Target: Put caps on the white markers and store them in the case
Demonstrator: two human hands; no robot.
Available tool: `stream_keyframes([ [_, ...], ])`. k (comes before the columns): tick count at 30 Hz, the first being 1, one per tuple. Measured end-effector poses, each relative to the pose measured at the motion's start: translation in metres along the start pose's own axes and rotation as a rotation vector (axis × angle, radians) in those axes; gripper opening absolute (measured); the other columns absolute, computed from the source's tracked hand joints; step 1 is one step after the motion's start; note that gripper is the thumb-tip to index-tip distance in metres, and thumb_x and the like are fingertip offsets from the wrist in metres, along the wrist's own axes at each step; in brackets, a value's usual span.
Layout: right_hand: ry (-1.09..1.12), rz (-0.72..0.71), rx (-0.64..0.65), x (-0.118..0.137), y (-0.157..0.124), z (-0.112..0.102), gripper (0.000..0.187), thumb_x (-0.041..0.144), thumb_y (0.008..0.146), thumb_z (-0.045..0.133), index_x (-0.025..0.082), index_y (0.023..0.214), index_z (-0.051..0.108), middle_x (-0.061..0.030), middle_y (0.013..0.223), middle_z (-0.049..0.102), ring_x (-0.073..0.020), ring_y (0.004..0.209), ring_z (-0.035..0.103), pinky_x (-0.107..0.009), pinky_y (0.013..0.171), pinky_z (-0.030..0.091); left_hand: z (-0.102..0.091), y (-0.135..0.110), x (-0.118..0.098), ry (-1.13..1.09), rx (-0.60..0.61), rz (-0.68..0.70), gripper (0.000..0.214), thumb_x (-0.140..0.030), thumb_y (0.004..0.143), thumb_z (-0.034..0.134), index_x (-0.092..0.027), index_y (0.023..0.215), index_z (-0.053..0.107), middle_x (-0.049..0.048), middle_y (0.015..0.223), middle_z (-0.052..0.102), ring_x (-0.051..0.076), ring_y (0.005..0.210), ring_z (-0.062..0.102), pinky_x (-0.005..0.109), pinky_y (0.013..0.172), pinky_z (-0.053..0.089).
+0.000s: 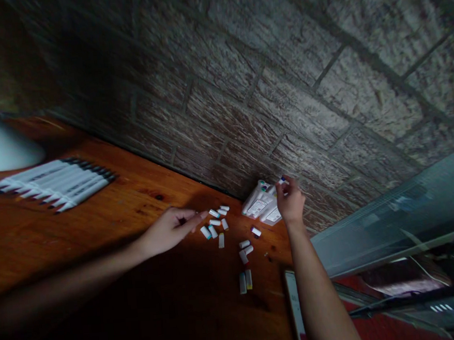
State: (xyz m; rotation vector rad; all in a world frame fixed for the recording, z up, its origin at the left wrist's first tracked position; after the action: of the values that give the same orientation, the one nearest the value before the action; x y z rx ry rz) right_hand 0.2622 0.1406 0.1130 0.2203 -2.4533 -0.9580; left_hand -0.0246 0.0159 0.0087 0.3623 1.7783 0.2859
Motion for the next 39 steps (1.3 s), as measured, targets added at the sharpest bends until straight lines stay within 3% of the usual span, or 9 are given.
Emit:
stream_keyframes([
  [3,-0.017,-0.016,-0.015,0.011,-0.019,0.005,0.041,0.04,0.084,0.06,0.013,0.112,0.07,-0.0143,0.092,0.076,-0.0227,0.07,0.067,-0.033,0.07,0.047,-0.007,0.004,0.001,0.088,-0.07,0.064,0.039,-0.041,0.094,0.052,-0.016,0.065,0.057,-0.0047,0.056,0.046,0.01,0.055,0.044,0.022,0.054,0.032],
  [7,0.097,-0.013,-0.019,0.026,-0.077,0.009,0.039,0.047,0.092,0.053,0.015,0.104,0.073,-0.0107,0.088,0.075,-0.0169,0.057,0.06,-0.028,0.06,0.043,-0.016,0.008,0.002,0.176,-0.161,0.077,0.023,-0.036,0.094,0.053,-0.015,0.096,0.064,-0.0027,0.069,0.057,0.011,0.06,0.051,0.023,0.059,0.039],
  [12,0.236,-0.015,0.108,0.028,-0.138,0.019,0.034,0.043,0.092,0.055,0.015,0.099,0.072,-0.006,0.077,0.072,-0.0177,0.064,0.062,-0.027,0.063,0.046,-0.027,0.013,0.007,0.295,-0.259,0.001,0.051,-0.05,0.087,0.061,-0.013,0.121,0.055,0.0037,0.089,0.064,0.014,0.069,0.056,0.026,0.065,0.045],
  [17,0.123,0.07,0.227,-0.003,-0.131,0.016,0.035,0.043,0.09,0.054,0.015,0.096,0.074,-0.01,0.085,0.075,-0.0197,0.068,0.066,-0.029,0.066,0.048,-0.037,0.021,0.034,0.44,-0.051,-0.221,0.076,-0.063,0.068,0.073,-0.013,0.123,0.057,0.0109,0.107,0.068,0.02,0.081,0.063,0.029,0.07,0.048],
  [20,-0.023,0.096,0.362,-0.02,-0.126,0.019,0.036,0.044,0.087,0.057,0.015,0.098,0.075,-0.0125,0.09,0.075,-0.0222,0.072,0.067,-0.033,0.07,0.049,-0.035,0.022,0.045,0.443,0.072,-0.222,0.068,-0.059,0.066,0.075,-0.015,0.117,0.063,0.0106,0.108,0.071,0.022,0.086,0.066,0.03,0.074,0.049],
  [25,-0.072,0.073,0.474,-0.026,-0.137,0.033,0.03,0.04,0.088,0.057,0.018,0.096,0.076,-0.0123,0.09,0.073,-0.0242,0.08,0.067,-0.035,0.075,0.049,-0.031,0.021,0.045,0.505,0.15,-0.182,0.04,-0.051,0.075,0.068,-0.019,0.098,0.072,0.0037,0.093,0.076,0.018,0.081,0.066,0.027,0.074,0.045],
  [30,-0.057,0.073,0.415,-0.03,-0.137,0.038,0.034,0.039,0.089,0.054,0.016,0.107,0.072,-0.0142,0.101,0.07,-0.0234,0.084,0.066,-0.035,0.078,0.05,-0.03,0.019,0.044,0.511,0.153,-0.136,0.036,-0.048,0.079,0.067,-0.019,0.1,0.073,0.0042,0.096,0.076,0.018,0.082,0.066,0.026,0.074,0.044],
  [34,-0.061,0.086,0.307,-0.04,-0.131,0.044,0.041,0.038,0.087,0.056,0.015,0.119,0.066,-0.0173,0.116,0.064,-0.0288,0.109,0.06,-0.043,0.095,0.046,-0.027,0.018,0.047,0.489,0.17,-0.097,0.038,-0.048,0.079,0.067,-0.018,0.103,0.071,0.0042,0.096,0.075,0.018,0.081,0.066,0.026,0.072,0.044],
  [39,-0.028,0.074,0.371,-0.044,-0.129,0.055,0.028,0.032,0.086,0.057,0.017,0.104,0.074,-0.0131,0.101,0.071,-0.0273,0.101,0.062,-0.04,0.095,0.045,-0.023,0.017,0.047,0.489,0.145,-0.085,0.03,-0.046,0.082,0.064,-0.02,0.095,0.074,0.0027,0.092,0.076,0.017,0.078,0.065,0.025,0.071,0.044],
])
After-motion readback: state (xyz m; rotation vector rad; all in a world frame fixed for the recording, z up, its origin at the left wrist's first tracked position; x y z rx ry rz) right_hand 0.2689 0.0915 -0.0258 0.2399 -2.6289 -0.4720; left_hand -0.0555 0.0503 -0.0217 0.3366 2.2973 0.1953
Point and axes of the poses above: each hand's wrist, its own y-axis towards the middle knuckle, its own z-axis out of the palm, x = y × z, the point moved 1 cm from there along y, towards the middle knuckle
